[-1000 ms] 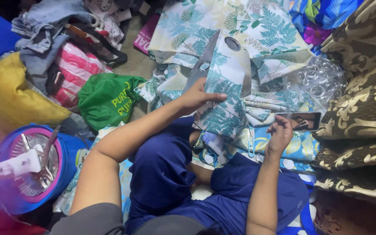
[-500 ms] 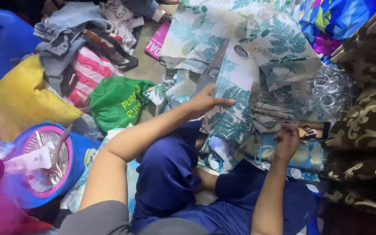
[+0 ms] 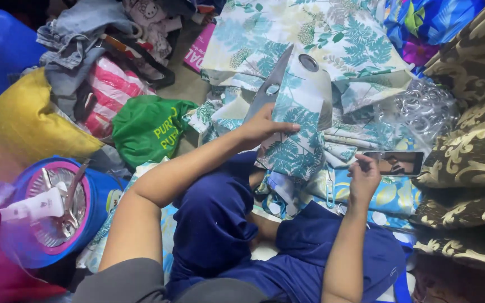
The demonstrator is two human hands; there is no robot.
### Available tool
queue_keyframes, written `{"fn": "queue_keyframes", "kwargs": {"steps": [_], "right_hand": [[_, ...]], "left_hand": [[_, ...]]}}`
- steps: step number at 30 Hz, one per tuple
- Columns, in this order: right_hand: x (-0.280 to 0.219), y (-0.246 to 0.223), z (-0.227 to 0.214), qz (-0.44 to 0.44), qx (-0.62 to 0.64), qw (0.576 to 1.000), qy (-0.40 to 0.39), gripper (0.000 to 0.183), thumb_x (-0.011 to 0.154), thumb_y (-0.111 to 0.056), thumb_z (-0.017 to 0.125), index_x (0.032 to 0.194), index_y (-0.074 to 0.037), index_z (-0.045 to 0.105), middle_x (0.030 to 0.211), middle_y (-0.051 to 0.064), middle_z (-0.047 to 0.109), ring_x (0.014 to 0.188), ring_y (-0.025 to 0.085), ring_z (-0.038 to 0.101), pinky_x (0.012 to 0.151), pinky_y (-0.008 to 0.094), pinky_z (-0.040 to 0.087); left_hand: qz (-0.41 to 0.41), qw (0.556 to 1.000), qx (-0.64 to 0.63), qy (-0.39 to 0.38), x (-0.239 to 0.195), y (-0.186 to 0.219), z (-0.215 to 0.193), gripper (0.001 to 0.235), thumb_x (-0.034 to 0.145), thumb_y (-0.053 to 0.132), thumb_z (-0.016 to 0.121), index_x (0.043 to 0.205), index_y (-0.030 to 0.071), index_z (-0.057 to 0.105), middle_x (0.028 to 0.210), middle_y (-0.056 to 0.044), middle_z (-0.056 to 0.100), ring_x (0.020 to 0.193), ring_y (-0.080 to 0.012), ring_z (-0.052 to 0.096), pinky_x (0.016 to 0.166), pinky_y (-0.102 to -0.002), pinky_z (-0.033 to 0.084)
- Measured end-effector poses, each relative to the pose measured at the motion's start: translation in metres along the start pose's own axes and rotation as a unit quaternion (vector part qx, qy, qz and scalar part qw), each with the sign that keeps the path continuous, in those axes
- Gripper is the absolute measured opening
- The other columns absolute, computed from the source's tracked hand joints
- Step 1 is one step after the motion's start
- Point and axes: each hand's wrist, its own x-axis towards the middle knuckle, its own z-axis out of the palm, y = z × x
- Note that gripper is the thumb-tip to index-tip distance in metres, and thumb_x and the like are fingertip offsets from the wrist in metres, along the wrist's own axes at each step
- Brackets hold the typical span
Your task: The person sits on the floor and sews a grommet into a patterned curtain panel using a needle and thread. They repeatedly pull the thread through the fabric around the grommet, adjust the fabric, and continue stitching.
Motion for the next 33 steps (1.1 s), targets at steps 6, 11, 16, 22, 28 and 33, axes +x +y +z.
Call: {"fn": "queue_keyframes", "kwargs": {"steps": [6,11,16,22,28,33], "right_hand": [[0.002,0.009,-0.017,0.009,-0.351,0.935,-0.056,0.025,0.083,-0.008,0.057,0.096,-0.025,0.069,0.076,0.001,0.064,0.066,0.016,0.062,0.06,0.028,0.05],[-0.003,0.003,-0.013,0.063,-0.484,0.861,-0.141,0.029,0.078,-0.012,0.051,0.101,-0.02,0.068,0.083,0.01,0.066,0.076,0.031,0.064,0.075,0.045,0.048],[-0.007,-0.007,-0.008,0.041,-0.495,0.853,-0.158,0.027,0.078,-0.011,0.051,0.099,-0.017,0.068,0.081,0.012,0.065,0.076,0.033,0.064,0.075,0.046,0.049],[-0.004,-0.005,-0.01,0.041,-0.493,0.849,-0.187,0.03,0.078,-0.008,0.05,0.1,-0.016,0.068,0.08,0.015,0.063,0.081,0.038,0.063,0.078,0.048,0.048],[-0.006,-0.005,-0.01,0.03,-0.473,0.847,-0.243,0.031,0.082,-0.004,0.042,0.1,-0.012,0.067,0.084,0.024,0.06,0.092,0.048,0.058,0.085,0.053,0.045],[-0.003,0.001,-0.013,0.032,-0.466,0.848,-0.249,0.032,0.083,-0.003,0.04,0.099,-0.012,0.066,0.085,0.024,0.059,0.095,0.047,0.057,0.088,0.052,0.044]], "left_hand": [[0.0,1.0,0.0,-0.005,0.0,0.0,0.0,0.022,0.07,0.003,0.079,0.085,0.002,0.063,0.073,-0.012,0.069,0.066,-0.0222,0.07,0.057,-0.031,0.058],[-0.005,1.0,0.015,-0.014,0.001,0.001,-0.001,0.021,0.07,0.005,0.079,0.084,0.004,0.062,0.072,-0.011,0.069,0.065,-0.0212,0.07,0.057,-0.029,0.058],[-0.004,1.0,0.011,-0.022,0.0,0.004,0.001,0.021,0.071,0.005,0.079,0.084,0.004,0.062,0.073,-0.012,0.07,0.066,-0.0217,0.07,0.057,-0.03,0.058],[-0.01,1.0,0.019,-0.022,0.003,0.002,-0.002,0.021,0.071,0.006,0.079,0.084,0.004,0.062,0.073,-0.012,0.07,0.066,-0.0214,0.071,0.057,-0.03,0.058],[-0.004,1.0,0.014,-0.018,0.003,0.003,-0.002,0.021,0.071,0.004,0.079,0.085,0.003,0.063,0.074,-0.012,0.07,0.067,-0.0218,0.071,0.058,-0.031,0.058],[-0.006,1.0,0.014,-0.018,0.002,0.001,-0.003,0.022,0.07,0.005,0.079,0.085,0.004,0.063,0.074,-0.011,0.07,0.067,-0.0214,0.07,0.059,-0.032,0.059]]}}
